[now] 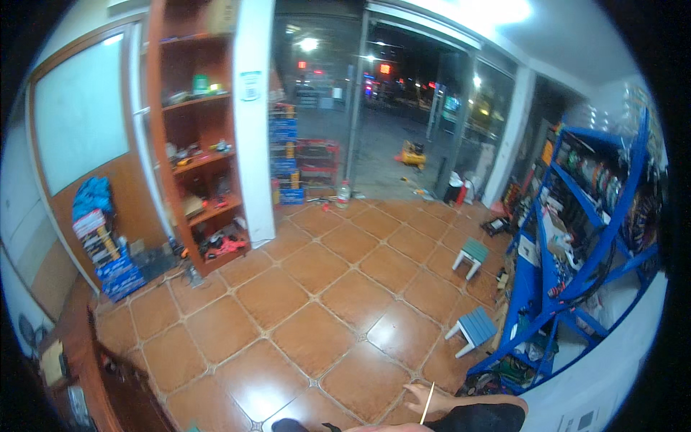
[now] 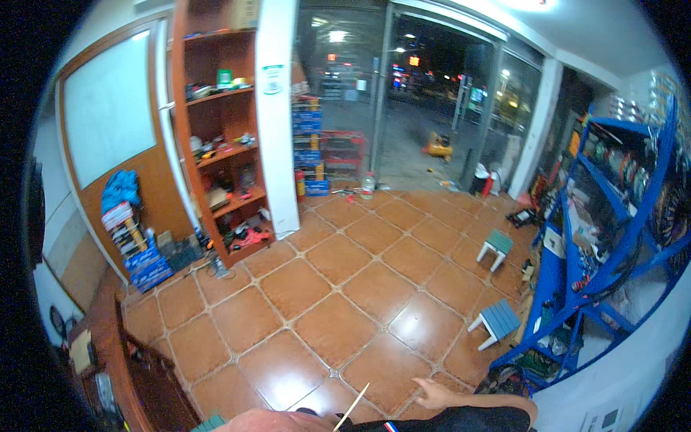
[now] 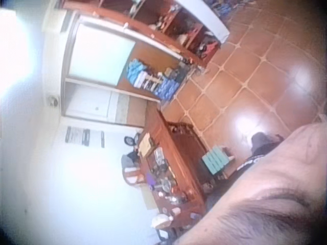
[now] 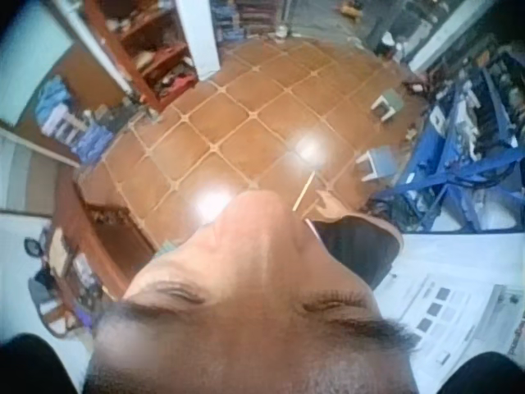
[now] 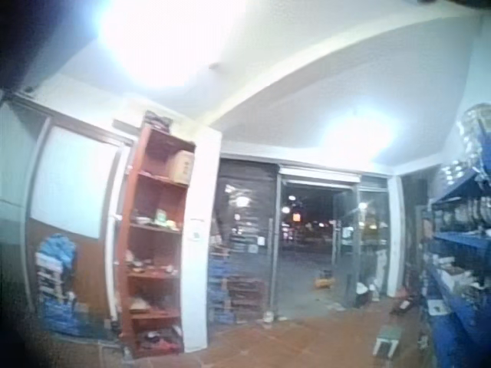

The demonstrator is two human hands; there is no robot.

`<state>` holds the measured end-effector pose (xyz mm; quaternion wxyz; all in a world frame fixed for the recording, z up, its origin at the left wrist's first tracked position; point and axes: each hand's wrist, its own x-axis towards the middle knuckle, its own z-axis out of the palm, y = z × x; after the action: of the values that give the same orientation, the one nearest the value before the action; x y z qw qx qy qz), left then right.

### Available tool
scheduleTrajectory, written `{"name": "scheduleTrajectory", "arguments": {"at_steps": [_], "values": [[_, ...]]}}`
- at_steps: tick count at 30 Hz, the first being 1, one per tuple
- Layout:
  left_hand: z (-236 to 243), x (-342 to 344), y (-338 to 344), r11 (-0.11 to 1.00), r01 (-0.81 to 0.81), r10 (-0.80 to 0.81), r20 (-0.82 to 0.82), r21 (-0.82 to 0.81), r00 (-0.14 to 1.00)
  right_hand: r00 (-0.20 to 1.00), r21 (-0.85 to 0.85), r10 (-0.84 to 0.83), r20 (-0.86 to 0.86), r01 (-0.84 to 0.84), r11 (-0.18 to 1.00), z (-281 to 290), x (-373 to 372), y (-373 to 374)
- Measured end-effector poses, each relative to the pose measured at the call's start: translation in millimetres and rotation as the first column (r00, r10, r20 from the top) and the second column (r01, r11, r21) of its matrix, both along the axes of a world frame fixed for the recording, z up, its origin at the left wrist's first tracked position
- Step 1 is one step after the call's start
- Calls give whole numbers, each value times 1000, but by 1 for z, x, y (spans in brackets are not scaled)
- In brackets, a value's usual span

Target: The person removes a bicycle wheel, inspects the cassette and hub, then uses a punch and hammer to tap the cassette area. The person retrieves tools from a red toolbox and continues tapping the wheel hub while holding the wheel on the floor.

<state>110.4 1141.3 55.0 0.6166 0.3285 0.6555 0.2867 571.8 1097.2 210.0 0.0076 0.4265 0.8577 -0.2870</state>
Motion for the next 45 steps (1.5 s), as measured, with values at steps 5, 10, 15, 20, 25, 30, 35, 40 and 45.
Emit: {"name": "scheduleTrajectory", "arguments": {"at_steps": [5, 10, 15, 20, 25, 30, 35, 40, 45], "values": [[-65, -80, 77, 911, -336, 317, -117, -238, 941, 960, -62, -160, -231, 150, 987, 30, 7, 104], [-108, -128, 187, 783, -536, 489, -219, -317, 844, 754, 33, -540, -374, 593, 805, 1, 45, 171], [-112, -35, 426, 923, -339, 315, -146, -184, 938, 211, 143, -838, -503, 977, 159, -12, 60, 237], [35, 215, 663, 994, 93, -92, -29, 53, 995, -188, -33, -844, -502, 979, -199, -42, 66, 354], [-12, 320, 811, 855, 509, -501, -91, 96, 860, -141, -259, -643, -753, 962, 93, -88, 170, 622], [-153, 182, 852, 956, -160, 127, -142, -246, 982, 220, -69, -341, -914, 744, 664, 45, 160, 937], [-183, 131, 859, 796, -533, 555, -7, -285, 832, 449, 238, -41, -893, 546, 803, 90, 175, 1127], [-192, 178, 950, 569, -636, 602, -262, -521, 754, 701, 432, -13, -713, 455, 779, 38, 220, 1274], [-203, 244, 1205, 765, -460, 421, -190, -451, 887, 469, -47, -593, -654, 758, 651, -27, 291, 1378]]}}
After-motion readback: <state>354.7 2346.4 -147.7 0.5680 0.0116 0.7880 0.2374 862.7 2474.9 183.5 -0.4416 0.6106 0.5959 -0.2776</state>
